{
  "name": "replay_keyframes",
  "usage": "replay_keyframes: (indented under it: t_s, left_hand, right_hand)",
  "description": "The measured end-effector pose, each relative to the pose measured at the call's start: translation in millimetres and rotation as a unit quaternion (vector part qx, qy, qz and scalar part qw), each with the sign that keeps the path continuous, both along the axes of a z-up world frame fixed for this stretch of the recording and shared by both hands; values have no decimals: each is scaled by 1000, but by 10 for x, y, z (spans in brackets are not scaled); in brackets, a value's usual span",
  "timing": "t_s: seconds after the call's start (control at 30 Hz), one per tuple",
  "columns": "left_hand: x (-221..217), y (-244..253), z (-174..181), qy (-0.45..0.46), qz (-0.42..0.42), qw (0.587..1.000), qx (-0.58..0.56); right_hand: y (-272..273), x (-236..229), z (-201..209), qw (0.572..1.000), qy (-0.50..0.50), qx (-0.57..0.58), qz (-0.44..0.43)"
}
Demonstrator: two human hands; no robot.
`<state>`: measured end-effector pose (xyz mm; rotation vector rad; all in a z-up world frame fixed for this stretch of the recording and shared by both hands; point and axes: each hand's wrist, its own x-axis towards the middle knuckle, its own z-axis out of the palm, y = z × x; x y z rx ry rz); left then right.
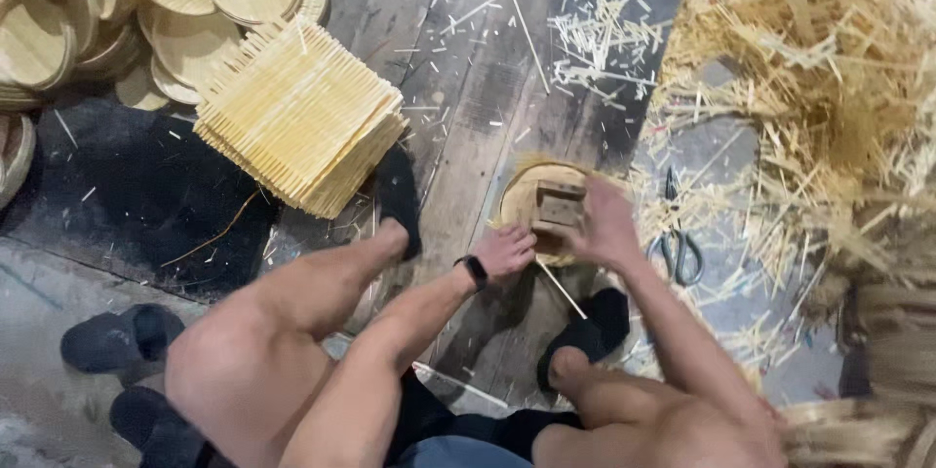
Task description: The person repeatedly places a circular wooden mold on square bamboo mats, then uses shears to trim the excess bamboo around the mold's edge. After each cut, the person removes the mold and sets the trimmed mat aside, repeating the process with new mats.
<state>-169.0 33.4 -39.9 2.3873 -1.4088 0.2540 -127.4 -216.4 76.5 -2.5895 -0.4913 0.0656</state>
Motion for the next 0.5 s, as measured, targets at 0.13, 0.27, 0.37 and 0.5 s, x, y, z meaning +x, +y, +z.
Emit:
replay_keyframes:
  t_s: [0.13, 0.27, 0.37, 0.5]
  left_hand:
    - [176, 185, 411, 72, 198, 966, -147]
    - [455, 142, 900, 82, 342, 909, -222]
    - [559, 153, 1013, 87, 378, 883, -264]
    - [690, 187, 1151, 92, 430, 841, -314]
  right_hand:
    - [473, 90, -191, 995, -44, -85, 25]
    - [572, 261, -240, 989, -6, -146, 11]
    - [499, 345, -211, 994, -4, -99, 46]
    - [324, 202, -12, 992, -119, -27, -19]
